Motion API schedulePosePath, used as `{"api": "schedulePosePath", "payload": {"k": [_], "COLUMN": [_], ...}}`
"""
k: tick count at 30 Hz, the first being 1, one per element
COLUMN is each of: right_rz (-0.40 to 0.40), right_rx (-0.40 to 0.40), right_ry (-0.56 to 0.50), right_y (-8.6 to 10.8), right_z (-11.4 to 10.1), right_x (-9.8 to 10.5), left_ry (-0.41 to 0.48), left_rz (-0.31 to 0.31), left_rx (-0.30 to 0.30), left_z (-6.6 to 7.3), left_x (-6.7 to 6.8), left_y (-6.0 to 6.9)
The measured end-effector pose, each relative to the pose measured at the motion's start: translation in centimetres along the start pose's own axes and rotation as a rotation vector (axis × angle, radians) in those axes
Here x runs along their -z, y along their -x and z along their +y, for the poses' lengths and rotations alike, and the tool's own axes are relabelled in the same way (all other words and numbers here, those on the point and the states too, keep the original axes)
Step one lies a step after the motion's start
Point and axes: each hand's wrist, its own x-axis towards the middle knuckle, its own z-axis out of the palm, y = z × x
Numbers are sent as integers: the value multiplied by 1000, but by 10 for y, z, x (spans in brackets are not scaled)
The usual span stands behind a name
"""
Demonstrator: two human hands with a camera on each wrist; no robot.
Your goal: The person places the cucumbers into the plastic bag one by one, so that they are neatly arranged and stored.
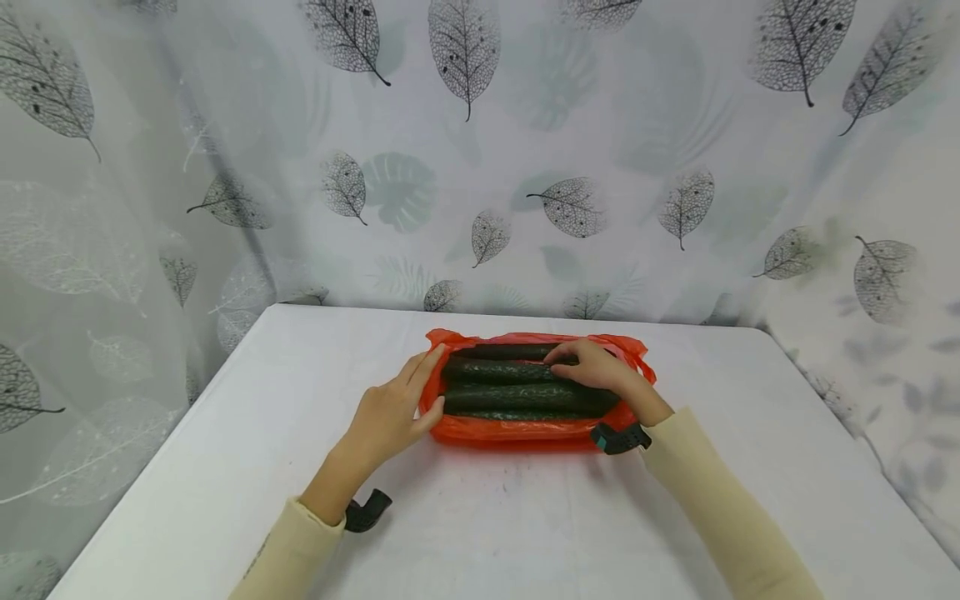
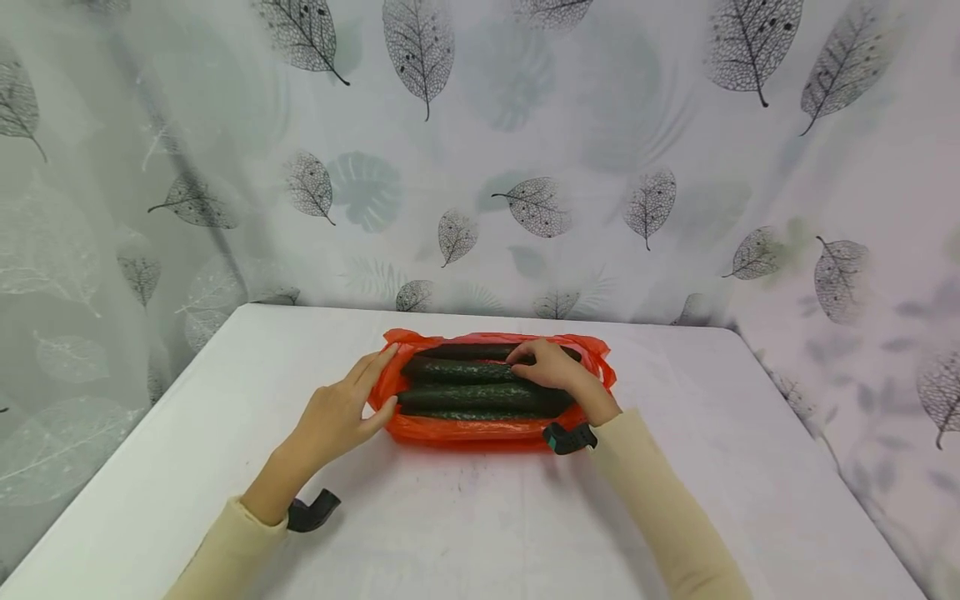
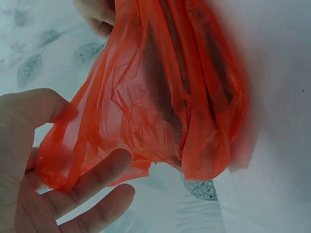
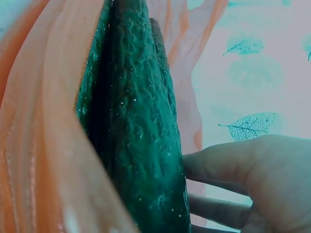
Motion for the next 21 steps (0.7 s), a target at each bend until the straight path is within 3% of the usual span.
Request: {"api": "schedulePosePath", "payload": {"k": [11, 16, 21], "right_rz": [75, 108, 170], "right_rx": [34, 61, 104], "right_ry": [-34, -63, -86], "right_y": [11, 24, 41], "right_z": [-11, -13, -12], "right_x": [-7, -10, -12], "left_ry": [-12, -6, 4], "left_rz": [-10, -9, 45], "left_rx": [19, 11, -3], "left_z": [-3, -4, -4], "left_x": [5, 1, -6], "left_y": [3, 5, 6]}}
